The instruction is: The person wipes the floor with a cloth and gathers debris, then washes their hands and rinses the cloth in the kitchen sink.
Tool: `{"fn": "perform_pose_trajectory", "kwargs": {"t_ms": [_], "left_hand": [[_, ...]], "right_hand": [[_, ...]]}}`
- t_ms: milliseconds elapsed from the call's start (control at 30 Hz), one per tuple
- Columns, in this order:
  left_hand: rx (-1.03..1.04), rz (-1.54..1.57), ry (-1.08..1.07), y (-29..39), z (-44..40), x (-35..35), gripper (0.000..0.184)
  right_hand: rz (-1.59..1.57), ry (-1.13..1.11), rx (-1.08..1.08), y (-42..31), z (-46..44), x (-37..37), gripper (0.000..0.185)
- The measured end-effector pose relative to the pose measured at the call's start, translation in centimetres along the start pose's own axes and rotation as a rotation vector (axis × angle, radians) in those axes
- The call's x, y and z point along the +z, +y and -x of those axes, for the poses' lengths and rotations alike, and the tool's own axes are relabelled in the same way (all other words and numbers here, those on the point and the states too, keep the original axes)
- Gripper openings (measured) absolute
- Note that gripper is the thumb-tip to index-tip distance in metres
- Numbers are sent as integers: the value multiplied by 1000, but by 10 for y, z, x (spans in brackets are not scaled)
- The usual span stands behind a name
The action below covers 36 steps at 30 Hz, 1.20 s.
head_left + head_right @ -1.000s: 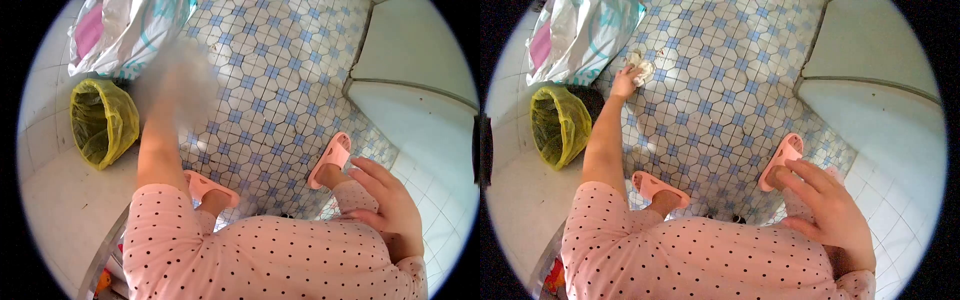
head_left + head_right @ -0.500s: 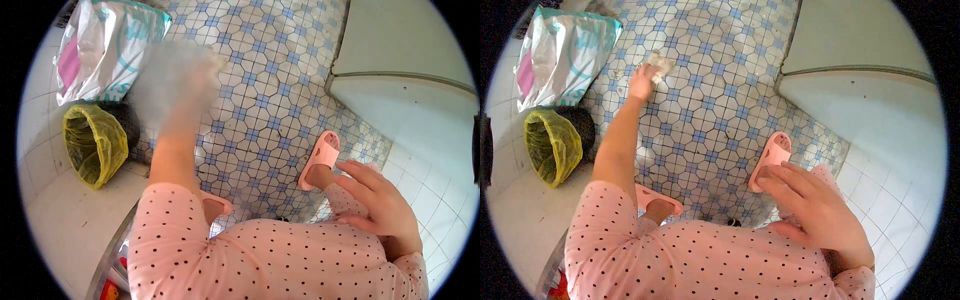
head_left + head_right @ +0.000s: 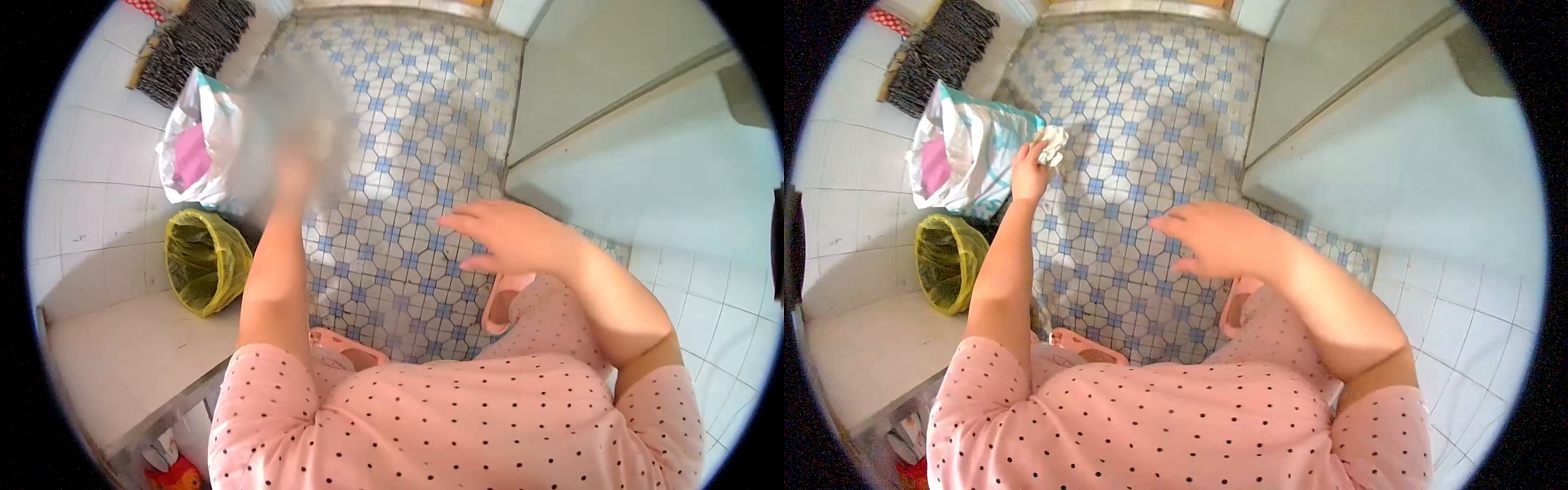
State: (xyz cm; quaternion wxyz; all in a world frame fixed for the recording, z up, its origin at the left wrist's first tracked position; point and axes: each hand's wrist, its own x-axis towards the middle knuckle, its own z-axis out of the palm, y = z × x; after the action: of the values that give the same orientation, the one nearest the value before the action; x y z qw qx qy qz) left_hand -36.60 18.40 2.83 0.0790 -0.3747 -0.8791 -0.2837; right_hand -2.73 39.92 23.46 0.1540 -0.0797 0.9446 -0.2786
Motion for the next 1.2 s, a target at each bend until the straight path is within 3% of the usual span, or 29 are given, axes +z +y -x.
{"fn": "perform_pose_trajectory", "kwargs": {"t_ms": [133, 300, 367, 433, 533, 733, 833, 933, 1200], "left_hand": [[8, -113, -40, 21, -16, -48, 47], [-24, -127, -159, 95, -24, -118, 47], [-138, -35, -296, 170, -30, -160, 48], [-67, -120, -295, 179, -32, -165, 47], [-139, -15, -265, 215, -37, -168, 46], [-8, -2, -213, 211, -30, -91, 41], [20, 118, -197, 178, -9, -15, 43], [36, 130, -443, 165, 15, 32, 45], [11, 75, -663, 152, 1, 89, 45]], "right_hand": [[107, -168, 287, 42, -17, -13, 61], [169, -125, 321, 73, -23, -7, 59], [183, -130, 300, 86, -19, -4, 57], [199, -127, 264, 101, -18, 2, 56], [202, -110, 242, 107, -20, 3, 55], [147, -172, 139, 67, -27, -3, 55], [167, -437, 196, 45, -35, -8, 57], [88, -373, 111, 67, -33, 7, 57], [57, -196, 287, 132, -33, 10, 53]]}}
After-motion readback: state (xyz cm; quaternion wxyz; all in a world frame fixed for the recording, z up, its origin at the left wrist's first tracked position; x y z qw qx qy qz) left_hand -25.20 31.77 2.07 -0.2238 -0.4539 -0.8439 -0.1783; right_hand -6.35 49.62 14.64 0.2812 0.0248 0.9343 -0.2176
